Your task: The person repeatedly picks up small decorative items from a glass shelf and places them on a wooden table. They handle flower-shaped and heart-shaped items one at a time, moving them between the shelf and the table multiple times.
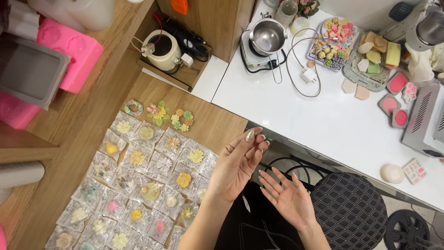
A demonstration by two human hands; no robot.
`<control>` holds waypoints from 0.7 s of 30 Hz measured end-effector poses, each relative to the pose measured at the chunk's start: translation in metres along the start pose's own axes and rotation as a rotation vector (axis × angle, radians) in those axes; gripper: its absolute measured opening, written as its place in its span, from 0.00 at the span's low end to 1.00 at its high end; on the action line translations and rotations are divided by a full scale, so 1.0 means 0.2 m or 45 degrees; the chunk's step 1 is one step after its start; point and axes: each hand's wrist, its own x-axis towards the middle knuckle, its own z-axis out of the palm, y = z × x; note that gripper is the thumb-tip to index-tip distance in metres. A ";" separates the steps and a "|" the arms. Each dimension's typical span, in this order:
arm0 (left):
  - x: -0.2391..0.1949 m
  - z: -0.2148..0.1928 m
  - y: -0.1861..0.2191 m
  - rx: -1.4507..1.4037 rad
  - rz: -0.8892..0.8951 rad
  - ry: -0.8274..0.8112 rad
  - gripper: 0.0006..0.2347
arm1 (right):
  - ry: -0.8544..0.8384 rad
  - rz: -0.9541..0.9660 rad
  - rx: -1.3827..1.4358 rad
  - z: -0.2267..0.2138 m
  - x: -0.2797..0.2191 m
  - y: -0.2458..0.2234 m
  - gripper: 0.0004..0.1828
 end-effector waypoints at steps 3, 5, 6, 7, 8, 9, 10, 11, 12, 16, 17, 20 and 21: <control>0.05 0.01 -0.04 -0.006 0.013 -0.001 0.11 | 0.019 0.013 0.047 -0.02 0.00 -0.02 0.38; 0.07 0.01 -0.09 -0.011 0.028 -0.002 0.10 | 0.024 0.030 0.071 -0.09 0.00 -0.01 0.38; 0.09 0.01 -0.12 0.001 0.037 -0.012 0.10 | -0.043 0.041 0.108 -0.14 0.02 -0.03 0.37; 0.11 0.02 -0.15 0.013 0.047 -0.022 0.10 | -0.110 0.053 0.144 -0.19 0.04 -0.05 0.37; 0.14 0.04 -0.17 0.019 0.065 -0.044 0.10 | -0.135 0.045 0.131 -0.21 0.06 -0.08 0.37; 0.17 0.07 -0.19 0.078 0.064 0.000 0.10 | -0.202 0.050 0.156 -0.23 0.07 -0.11 0.36; 0.20 0.10 -0.23 0.135 0.051 0.049 0.10 | -0.258 0.052 0.189 -0.27 0.07 -0.14 0.36; 0.23 0.12 -0.26 0.140 0.057 0.031 0.10 | -0.272 0.041 0.183 -0.26 0.05 -0.20 0.36; 0.27 0.14 -0.30 0.198 0.016 0.068 0.11 | -0.186 0.019 0.208 -0.26 0.05 -0.25 0.37; 0.50 0.20 -0.37 0.411 -0.068 0.127 0.11 | 0.040 -0.105 0.309 -0.33 0.04 -0.45 0.37; 0.59 0.18 -0.36 0.419 -0.084 0.118 0.11 | 0.045 -0.120 0.322 -0.35 0.01 -0.48 0.37; 0.95 0.13 -0.29 0.635 0.008 0.105 0.12 | 0.164 -0.220 0.357 -0.42 -0.02 -0.63 0.37; 1.10 0.12 -0.24 0.817 0.136 0.096 0.11 | 0.266 -0.214 0.373 -0.46 -0.02 -0.68 0.37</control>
